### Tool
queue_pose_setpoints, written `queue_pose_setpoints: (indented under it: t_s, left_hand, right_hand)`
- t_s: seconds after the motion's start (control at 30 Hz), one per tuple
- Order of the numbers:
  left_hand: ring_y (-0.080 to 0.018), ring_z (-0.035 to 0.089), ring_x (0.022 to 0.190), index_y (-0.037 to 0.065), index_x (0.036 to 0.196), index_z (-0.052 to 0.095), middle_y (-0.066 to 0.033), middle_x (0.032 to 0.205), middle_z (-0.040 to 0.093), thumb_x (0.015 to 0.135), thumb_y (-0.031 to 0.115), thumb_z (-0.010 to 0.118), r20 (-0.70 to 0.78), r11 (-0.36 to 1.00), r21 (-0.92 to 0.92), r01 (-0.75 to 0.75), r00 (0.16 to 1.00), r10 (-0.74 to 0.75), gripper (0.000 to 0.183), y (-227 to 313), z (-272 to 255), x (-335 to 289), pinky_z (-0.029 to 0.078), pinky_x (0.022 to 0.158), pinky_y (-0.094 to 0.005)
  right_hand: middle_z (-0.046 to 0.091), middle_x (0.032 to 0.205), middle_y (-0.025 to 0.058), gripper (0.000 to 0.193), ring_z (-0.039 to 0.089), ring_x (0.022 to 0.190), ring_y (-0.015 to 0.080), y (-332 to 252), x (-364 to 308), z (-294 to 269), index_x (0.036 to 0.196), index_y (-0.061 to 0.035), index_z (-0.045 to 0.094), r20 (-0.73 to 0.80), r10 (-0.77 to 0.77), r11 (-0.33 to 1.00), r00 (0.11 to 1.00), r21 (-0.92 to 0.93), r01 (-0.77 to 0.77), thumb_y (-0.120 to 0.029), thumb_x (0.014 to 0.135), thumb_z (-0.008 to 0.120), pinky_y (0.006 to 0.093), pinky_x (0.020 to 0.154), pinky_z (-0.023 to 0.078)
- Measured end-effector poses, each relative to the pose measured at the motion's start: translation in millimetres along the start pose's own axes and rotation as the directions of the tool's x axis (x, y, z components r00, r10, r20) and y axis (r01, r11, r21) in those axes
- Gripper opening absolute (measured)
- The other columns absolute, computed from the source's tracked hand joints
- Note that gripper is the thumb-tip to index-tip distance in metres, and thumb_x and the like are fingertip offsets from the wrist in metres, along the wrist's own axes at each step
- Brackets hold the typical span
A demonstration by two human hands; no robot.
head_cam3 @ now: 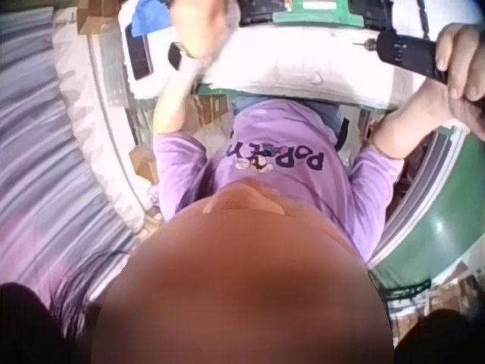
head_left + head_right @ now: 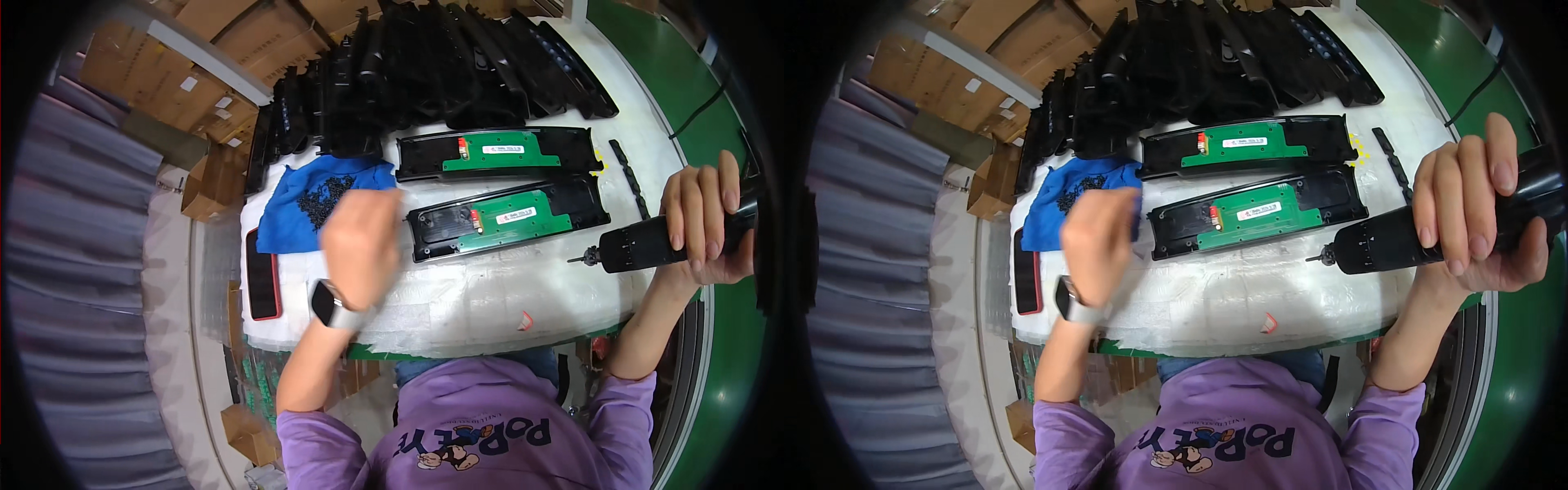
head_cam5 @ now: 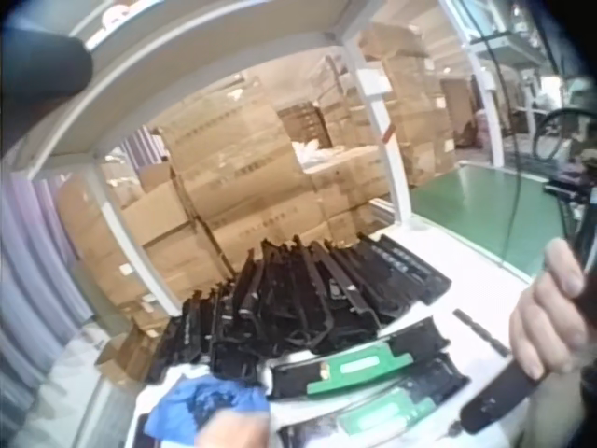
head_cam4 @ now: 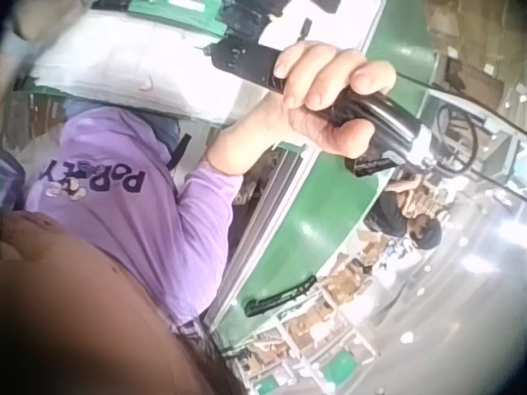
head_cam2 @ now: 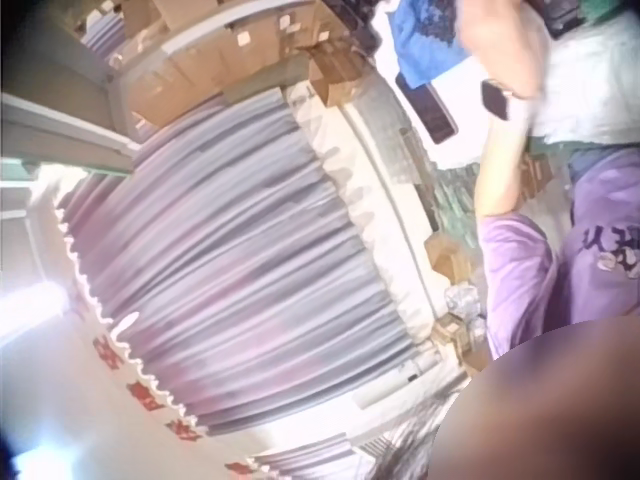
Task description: Assembling components into electronic cartridges using an electric screwdriver.
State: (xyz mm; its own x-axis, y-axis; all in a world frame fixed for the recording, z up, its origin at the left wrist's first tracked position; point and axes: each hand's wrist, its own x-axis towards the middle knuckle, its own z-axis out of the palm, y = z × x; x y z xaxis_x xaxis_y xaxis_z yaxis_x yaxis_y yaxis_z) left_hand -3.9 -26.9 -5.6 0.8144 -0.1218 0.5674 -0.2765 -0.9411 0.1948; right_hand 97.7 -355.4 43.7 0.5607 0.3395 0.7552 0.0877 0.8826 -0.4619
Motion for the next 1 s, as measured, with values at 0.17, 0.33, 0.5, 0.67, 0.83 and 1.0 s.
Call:
queue_pose_setpoints:
  t_s: [0.17, 0.33, 0.5, 0.67, 0.83, 1.0]
  left_hand:
    - [-0.0286, 0.058, 0.067, 0.003, 0.089, 0.063, -0.0108, 0.076, 0.059, 0.07, 0.015, 0.069, 0.099, 0.934, 0.213, 0.288, 0.944, -0.314, 0.023, -73, -22, -11, 0.047, 0.059, -0.0342]
    - [-0.0289, 0.058, 0.065, 0.002, 0.081, 0.064, -0.012, 0.075, 0.058, 0.072, 0.013, 0.067, 0.127, 0.927, 0.067, 0.368, 0.919, -0.374, 0.015, -82, -13, -7, 0.045, 0.059, -0.0351]
    - [-0.0336, 0.058, 0.068, 0.0, 0.083, 0.063, -0.0156, 0.077, 0.059, 0.078, 0.005, 0.059, -0.046, 0.948, 0.221, 0.227, 0.974, -0.223, 0.008, -78, -18, -5, 0.046, 0.062, -0.0379]
    - [-0.0245, 0.057, 0.058, -0.003, 0.085, 0.061, -0.0139, 0.073, 0.062, 0.082, 0.004, 0.057, -0.075, 0.941, 0.015, 0.339, 0.939, -0.337, 0.009, -83, -16, -8, 0.045, 0.055, -0.0302]
    - [-0.0062, 0.049, 0.058, -0.001, 0.092, 0.061, -0.0031, 0.076, 0.06, 0.09, 0.013, 0.049, 0.411, 0.196, -0.788, 0.584, 0.736, -0.539, 0.018, -60, -12, 11, 0.04, 0.053, -0.0182]
    - [-0.0074, 0.046, 0.062, -0.005, 0.097, 0.057, -0.0063, 0.08, 0.058, 0.09, 0.012, 0.049, 0.635, -0.319, -0.766, 0.558, 0.735, -0.24, 0.02, -25, 10, 33, 0.039, 0.055, -0.0195]
  right_hand:
    - [0.054, 0.055, -0.0014, 0.034, 0.053, 0.04, 0.0096, 10, 5, 2, 0.089, -0.0056, 0.039, 0.023, 0.044, 0.999, 0.999, 0.021, -0.044, -0.024, 0.074, 0.064, 0.0249, 0.052, 0.049]
    - [0.049, 0.055, -0.0013, 0.035, 0.049, 0.039, 0.0093, 14, 4, 4, 0.09, -0.0049, 0.039, -0.01, 0.095, 0.995, 0.995, -0.027, -0.096, -0.026, 0.076, 0.063, 0.0247, 0.051, 0.046]
    - [0.047, 0.06, -0.0005, 0.035, 0.047, 0.046, 0.0094, 19, 8, 3, 0.092, -0.0038, 0.039, 0.026, 0.151, 0.988, 0.988, -0.034, -0.15, -0.029, 0.079, 0.06, 0.0268, 0.057, 0.045]
    - [0.044, 0.061, 0.0011, 0.035, 0.044, 0.045, 0.0104, 29, 12, 0, 0.096, -0.0005, 0.042, 0.031, 0.154, 0.984, 0.988, -0.093, -0.15, -0.029, 0.081, 0.055, 0.0279, 0.055, 0.044]
    - [0.043, 0.06, 0.0013, 0.033, 0.042, 0.044, 0.0103, 36, 37, 16, 0.097, -0.0001, 0.044, 0.033, 0.19, 0.969, 0.981, -0.167, -0.182, -0.03, 0.084, 0.047, 0.0276, 0.051, 0.041]
    - [0.041, 0.059, -0.002, 0.037, 0.039, 0.043, 0.0075, 53, 81, 55, 0.098, -0.0038, 0.041, 0.128, 0.271, 0.931, 0.954, -0.286, -0.226, -0.037, 0.084, 0.047, 0.0241, 0.052, 0.039]
